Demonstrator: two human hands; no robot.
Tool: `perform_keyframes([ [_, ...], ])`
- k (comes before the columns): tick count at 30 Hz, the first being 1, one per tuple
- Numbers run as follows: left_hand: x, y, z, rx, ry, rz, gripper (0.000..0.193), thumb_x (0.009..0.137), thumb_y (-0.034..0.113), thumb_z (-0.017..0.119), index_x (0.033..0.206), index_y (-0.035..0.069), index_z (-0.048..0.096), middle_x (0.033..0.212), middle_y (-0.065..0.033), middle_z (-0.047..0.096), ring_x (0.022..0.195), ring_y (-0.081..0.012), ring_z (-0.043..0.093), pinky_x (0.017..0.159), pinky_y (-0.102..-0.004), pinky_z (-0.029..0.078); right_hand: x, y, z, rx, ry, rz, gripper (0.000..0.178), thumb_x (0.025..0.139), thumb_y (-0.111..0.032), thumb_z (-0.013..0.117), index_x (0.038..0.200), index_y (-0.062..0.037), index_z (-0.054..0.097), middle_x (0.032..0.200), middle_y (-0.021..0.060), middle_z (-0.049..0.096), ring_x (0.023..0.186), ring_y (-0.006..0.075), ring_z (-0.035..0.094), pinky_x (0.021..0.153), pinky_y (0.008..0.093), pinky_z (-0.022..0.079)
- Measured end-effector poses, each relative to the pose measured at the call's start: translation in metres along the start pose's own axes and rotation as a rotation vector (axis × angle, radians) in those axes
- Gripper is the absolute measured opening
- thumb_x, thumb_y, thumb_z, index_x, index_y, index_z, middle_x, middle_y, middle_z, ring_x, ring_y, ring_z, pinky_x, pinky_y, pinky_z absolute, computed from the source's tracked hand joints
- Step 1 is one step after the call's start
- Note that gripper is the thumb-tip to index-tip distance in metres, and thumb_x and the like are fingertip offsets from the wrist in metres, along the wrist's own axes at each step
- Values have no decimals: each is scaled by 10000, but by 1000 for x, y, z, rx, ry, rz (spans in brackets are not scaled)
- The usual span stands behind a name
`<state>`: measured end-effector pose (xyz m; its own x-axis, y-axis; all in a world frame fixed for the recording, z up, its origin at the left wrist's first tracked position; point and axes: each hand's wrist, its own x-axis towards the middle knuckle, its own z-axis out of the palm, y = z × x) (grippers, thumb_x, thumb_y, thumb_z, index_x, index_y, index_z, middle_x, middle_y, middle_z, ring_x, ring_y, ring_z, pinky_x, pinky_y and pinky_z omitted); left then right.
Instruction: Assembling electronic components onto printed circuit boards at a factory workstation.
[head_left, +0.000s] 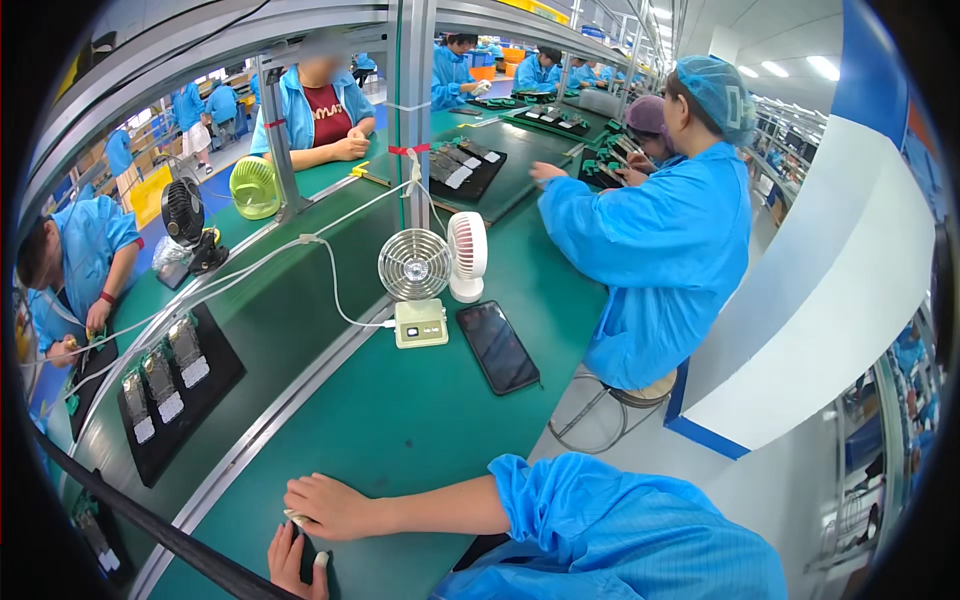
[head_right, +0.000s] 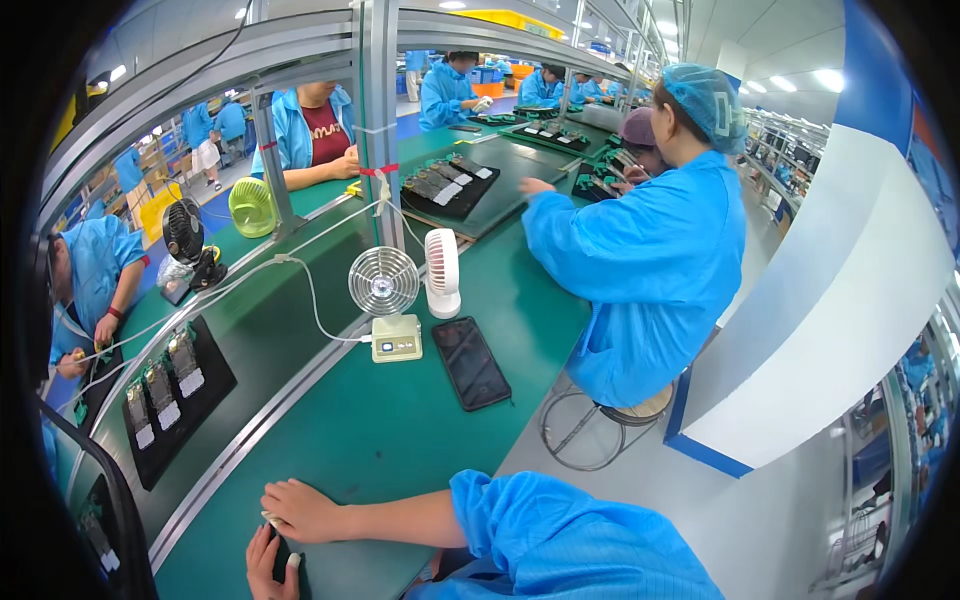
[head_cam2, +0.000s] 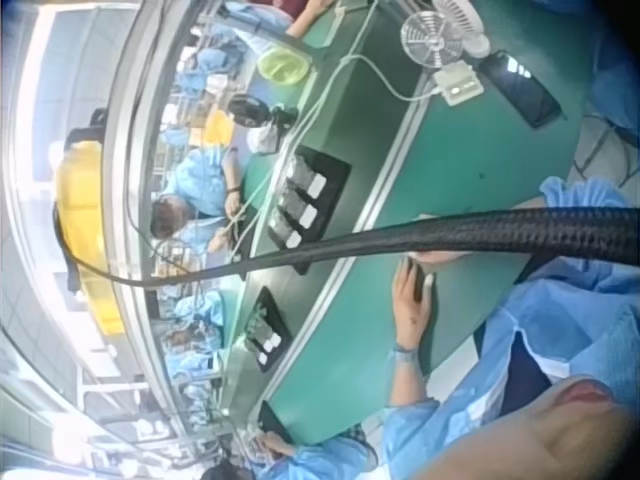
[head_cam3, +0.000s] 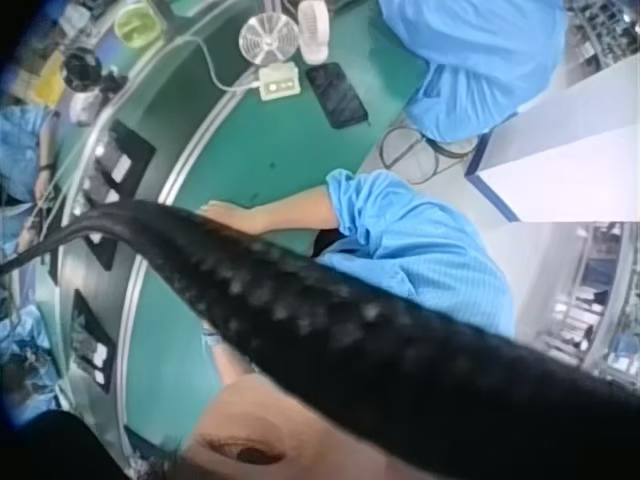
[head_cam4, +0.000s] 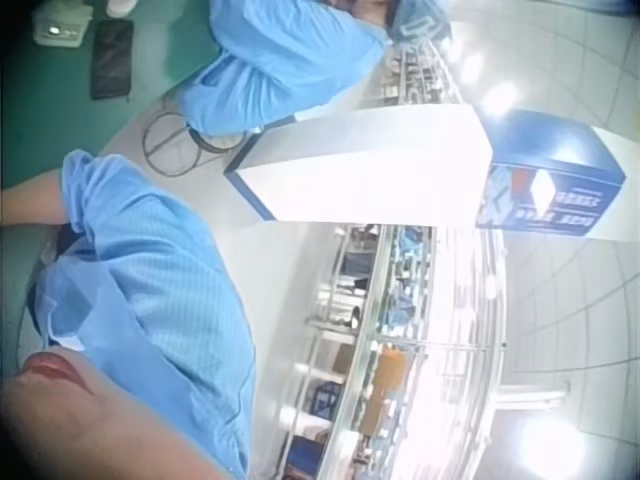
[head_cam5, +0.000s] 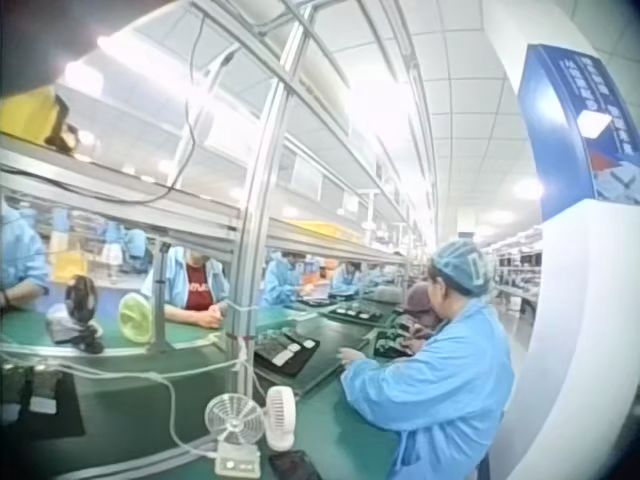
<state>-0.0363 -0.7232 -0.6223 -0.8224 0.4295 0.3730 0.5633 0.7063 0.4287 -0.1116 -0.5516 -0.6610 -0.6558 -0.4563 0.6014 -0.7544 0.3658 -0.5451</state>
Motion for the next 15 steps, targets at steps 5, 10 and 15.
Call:
perform_keyframes([
  [5, 11, 20, -15, -19, -94, -54, 394, 845, 121, 628, 1193, -35, 530, 1273, -221, 501, 1173, -393, 470, 992, -424, 380, -1, 2, -1, -24, -34, 19, 170, 762, -142, 581, 862, -53, 476, 876, 96, 465, 832, 252, 481, 714, 368, 368],
  [10, 13, 11, -13, -7, -65, -26, 376, 842, 115, 629, 1178, -31, 542, 1264, -216, 510, 1168, -391, 473, 988, -426, 382, 0, 2, -4, -9, -35, 11, 171, 764, -147, 581, 859, -53, 475, 877, 98, 466, 829, 250, 481, 711, 364, 367],
  [15, 15, 24, -11, 15, -24, -22, 362, 838, 109, 631, 1163, -31, 553, 1248, -212, 523, 1146, -392, 486, 968, -435, 390, 3, 6, -2, 96, -72, 84, 165, 765, -112, 577, 865, -34, 471, 902, 117, 461, 845, 277, 479, 725, 380, 385],
])
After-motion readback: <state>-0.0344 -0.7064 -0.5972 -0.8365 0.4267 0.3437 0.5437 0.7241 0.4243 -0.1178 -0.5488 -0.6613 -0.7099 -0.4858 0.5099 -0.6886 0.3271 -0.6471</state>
